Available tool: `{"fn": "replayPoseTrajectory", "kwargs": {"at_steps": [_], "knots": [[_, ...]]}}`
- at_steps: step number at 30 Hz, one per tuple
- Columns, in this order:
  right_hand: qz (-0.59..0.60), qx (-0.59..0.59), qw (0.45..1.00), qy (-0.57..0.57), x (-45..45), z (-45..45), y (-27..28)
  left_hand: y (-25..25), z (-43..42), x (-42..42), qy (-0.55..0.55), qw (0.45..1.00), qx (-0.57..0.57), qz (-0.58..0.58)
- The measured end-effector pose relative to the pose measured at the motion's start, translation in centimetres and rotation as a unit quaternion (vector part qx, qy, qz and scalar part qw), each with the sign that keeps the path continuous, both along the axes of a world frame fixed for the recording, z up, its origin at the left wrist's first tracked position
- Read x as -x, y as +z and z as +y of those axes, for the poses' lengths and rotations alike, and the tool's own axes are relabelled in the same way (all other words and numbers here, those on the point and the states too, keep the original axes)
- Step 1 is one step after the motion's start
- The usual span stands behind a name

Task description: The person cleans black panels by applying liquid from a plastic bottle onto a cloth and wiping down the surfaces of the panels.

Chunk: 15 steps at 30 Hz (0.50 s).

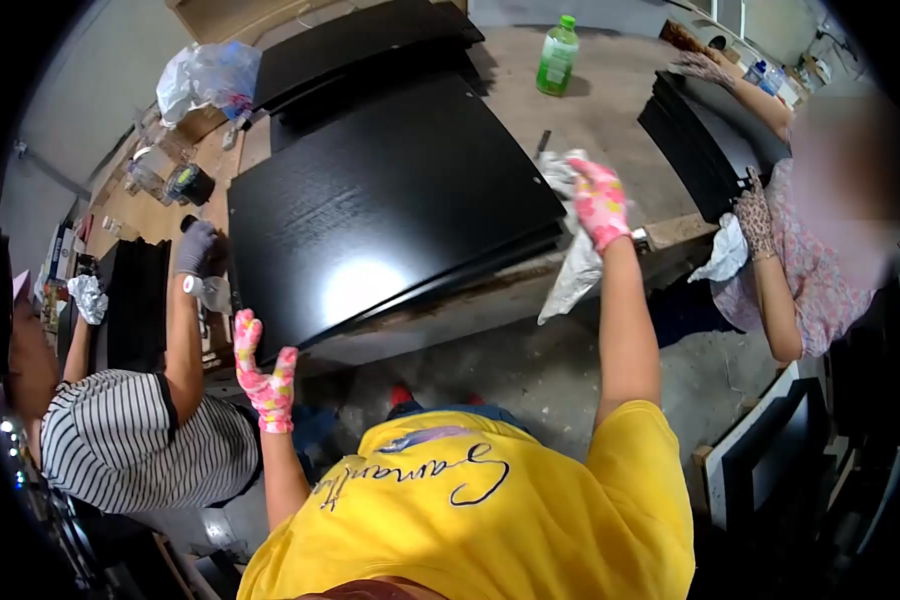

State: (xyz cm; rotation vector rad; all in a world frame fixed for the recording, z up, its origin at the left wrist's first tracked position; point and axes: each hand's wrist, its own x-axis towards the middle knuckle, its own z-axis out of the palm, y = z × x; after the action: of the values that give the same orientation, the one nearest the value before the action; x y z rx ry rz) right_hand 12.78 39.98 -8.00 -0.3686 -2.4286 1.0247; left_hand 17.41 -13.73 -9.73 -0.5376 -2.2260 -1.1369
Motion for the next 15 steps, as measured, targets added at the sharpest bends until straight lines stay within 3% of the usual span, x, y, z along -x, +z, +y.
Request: {"fn": "replayPoseTrajectory", "kwargs": {"at_steps": [1,3,5,6,7,8,9,10,11,12,14,15], "knots": [[0.039,0.0,0.997,-0.064,1.0,0.9,-0.4,-0.2,-0.3,0.1,-0.002,1.0,0.01,0.009],[0.168,-0.133,0.971,-0.11,1.4,-2.5,3.0,0.2,-0.7,0.1,-0.016,1.0,0.021,-0.005],[0.155,-0.256,0.953,0.054,0.9,-10.6,7.5,0.9,-0.3,-0.1,-0.01,0.998,-0.029,-0.046],[0.135,-0.383,0.9,0.158,0.7,-15.0,7.4,1.4,0.3,-0.1,0.0,0.997,-0.068,-0.047],[0.135,-0.364,0.877,0.282,0.7,-19.5,5.7,1.7,0.2,0.1,0.03,0.998,-0.036,-0.03],[0.134,-0.366,0.877,0.279,0.6,-23.0,5.2,1.2,-0.7,0.5,0.021,0.999,0.031,-0.02],[0.101,-0.198,0.891,0.396,0.7,-26.3,4.9,0.6,-1.5,0.7,0.013,0.995,0.096,-0.009],[0.062,-0.023,0.865,0.497,1.0,-28.8,4.7,0.6,-1.7,0.8,0.012,0.996,0.091,-0.01],[0.017,0.155,0.803,0.575,1.7,-30.2,4.4,0.8,-1.9,1.0,0.015,0.994,0.108,-0.009],[0.058,-0.247,0.818,0.516,5.5,-29.2,5.1,0.4,-2.3,1.1,0.005,0.995,0.104,-0.003],[0.055,-0.405,0.855,0.319,13.0,-23.6,2.9,-0.2,-3.0,1.4,-0.021,0.995,0.093,0.006],[-0.102,-0.433,0.866,0.229,17.7,-20.3,3.8,-0.1,-3.2,1.5,-0.019,0.995,0.098,0.003]]}}
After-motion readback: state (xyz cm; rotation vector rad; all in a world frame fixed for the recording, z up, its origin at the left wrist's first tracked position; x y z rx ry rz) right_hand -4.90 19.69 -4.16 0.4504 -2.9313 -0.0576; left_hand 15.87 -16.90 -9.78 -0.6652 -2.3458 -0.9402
